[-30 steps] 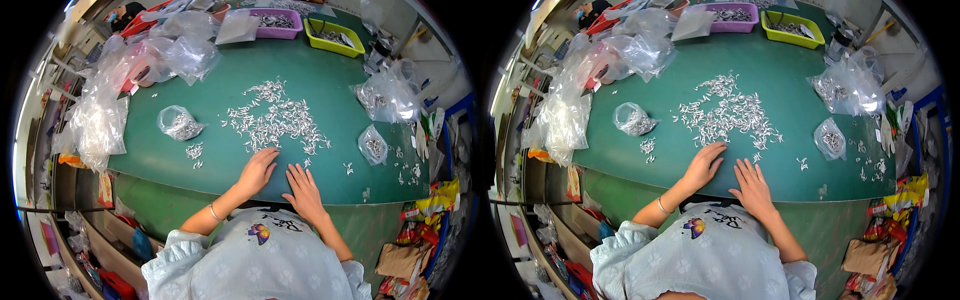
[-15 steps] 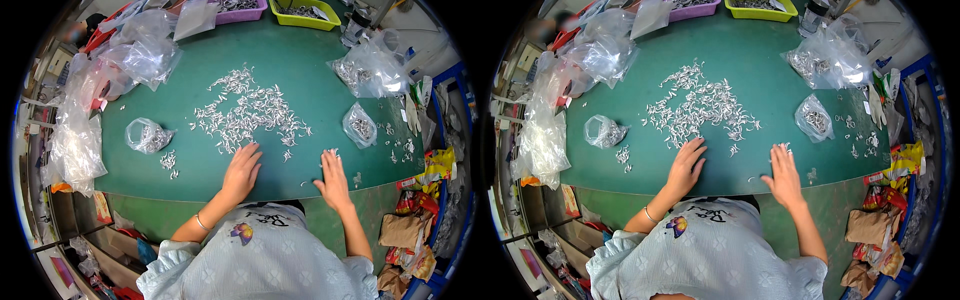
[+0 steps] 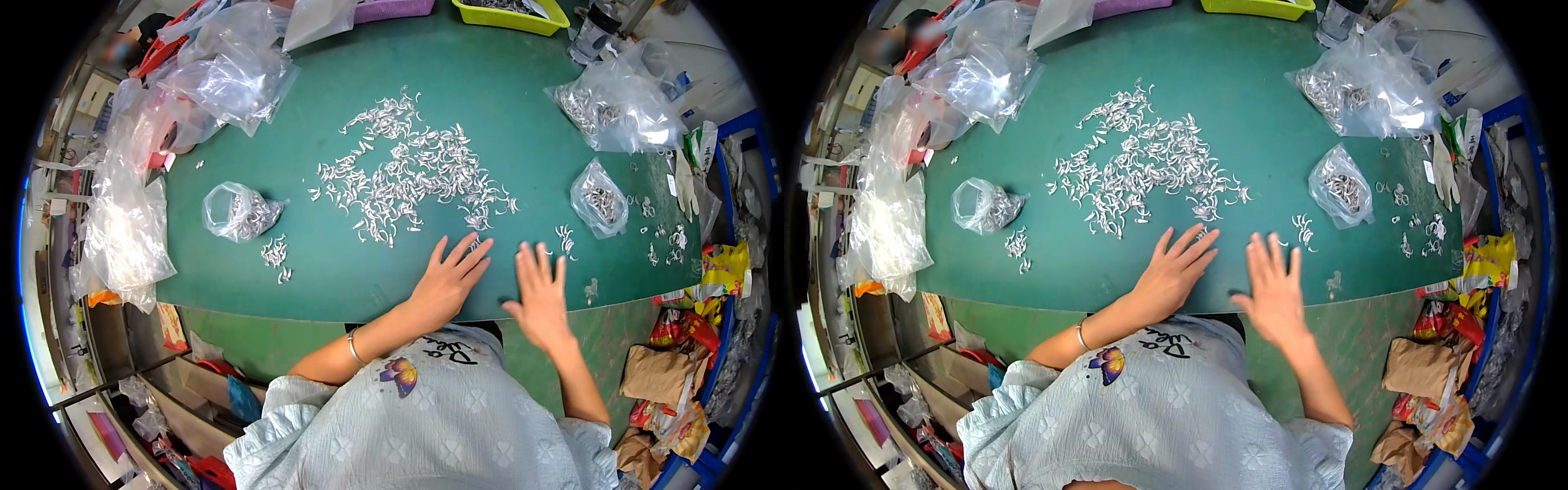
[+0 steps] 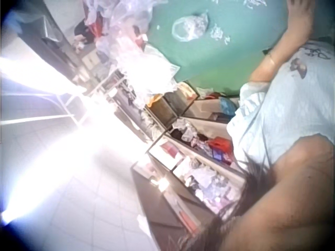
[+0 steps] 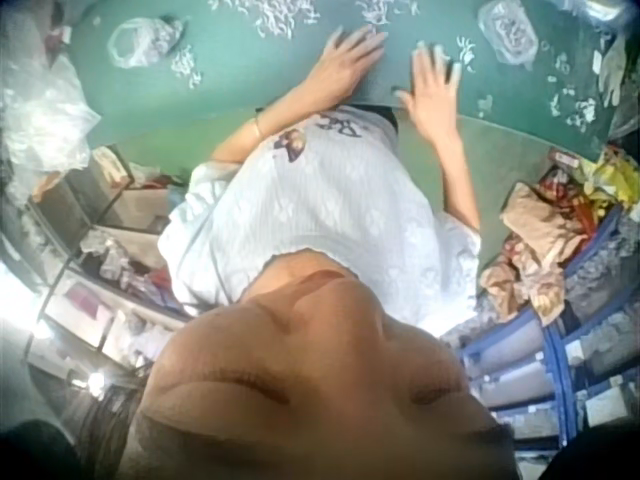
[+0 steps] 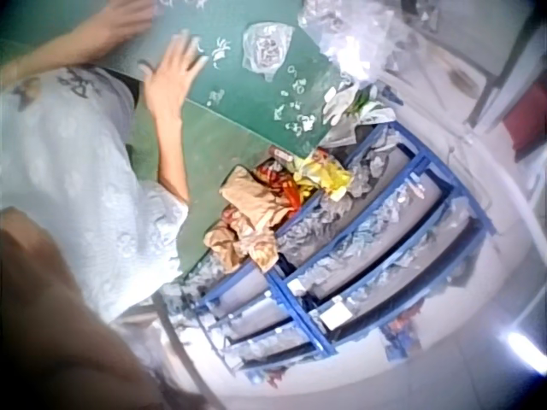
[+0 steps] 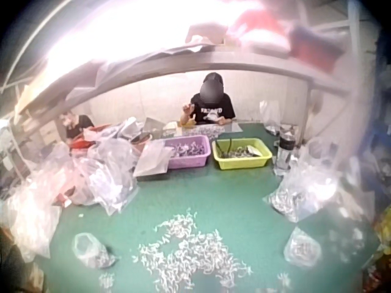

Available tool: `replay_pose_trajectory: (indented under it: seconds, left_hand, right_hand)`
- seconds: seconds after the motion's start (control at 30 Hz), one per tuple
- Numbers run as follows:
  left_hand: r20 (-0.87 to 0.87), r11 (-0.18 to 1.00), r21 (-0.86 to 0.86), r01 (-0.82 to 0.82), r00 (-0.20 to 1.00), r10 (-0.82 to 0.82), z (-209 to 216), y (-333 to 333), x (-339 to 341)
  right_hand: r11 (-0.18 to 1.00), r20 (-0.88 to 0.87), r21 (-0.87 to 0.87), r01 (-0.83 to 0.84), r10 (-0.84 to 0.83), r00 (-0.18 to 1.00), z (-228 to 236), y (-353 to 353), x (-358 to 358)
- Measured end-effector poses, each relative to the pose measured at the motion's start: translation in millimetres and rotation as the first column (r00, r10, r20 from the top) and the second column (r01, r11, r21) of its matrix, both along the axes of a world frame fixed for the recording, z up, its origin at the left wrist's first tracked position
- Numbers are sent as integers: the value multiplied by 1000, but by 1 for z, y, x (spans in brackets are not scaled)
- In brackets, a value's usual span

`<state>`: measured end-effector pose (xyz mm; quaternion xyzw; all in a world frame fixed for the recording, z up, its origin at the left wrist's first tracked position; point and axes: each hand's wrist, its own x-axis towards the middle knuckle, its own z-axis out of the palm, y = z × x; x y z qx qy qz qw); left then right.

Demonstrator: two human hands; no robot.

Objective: The person sorts small silver metal hooks by hand on a green work surface, organizing them into piles and eventually placing some into small plastic bags.

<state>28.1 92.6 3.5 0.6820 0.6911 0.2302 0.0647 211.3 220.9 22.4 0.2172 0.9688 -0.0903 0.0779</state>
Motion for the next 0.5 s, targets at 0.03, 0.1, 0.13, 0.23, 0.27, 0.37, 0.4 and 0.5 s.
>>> replay_pose_trajectory:
  seconds: [0.03,0.1,0.13,0.23,0.27,0.37,0.4,0.5]
  left_hand:
    - [47,999,-52,13,999,-10,-8,-1,1]
    - [54,997,-67,31,998,-28,-8,-3,-3]
    - [57,996,-75,38,998,-34,-7,-6,-7]
    - [233,996,71,-46,972,28,-18,-20,-15]
    - [253,992,86,-92,965,68,-18,-21,-14]
    - [267,967,121,-224,946,186,-6,-19,-11]
    - [239,967,106,-232,950,202,-7,-18,-10]
    - [183,957,80,-278,948,260,-10,-23,-13]
  right_hand:
    - [998,-14,45,46,-45,999,-3,12,2]
    - [983,-87,100,153,-145,986,-7,30,5]
    - [971,-150,126,202,-183,972,-10,36,4]
    - [967,-272,124,225,-185,945,-7,39,-18]
    - [983,-298,59,172,-147,943,-5,37,-30]
    - [995,-405,-102,-5,-37,914,-9,35,-70]
    - [996,-381,-91,-9,-27,924,-15,33,-77]
    - [990,-370,-120,-79,29,928,-27,21,-88]
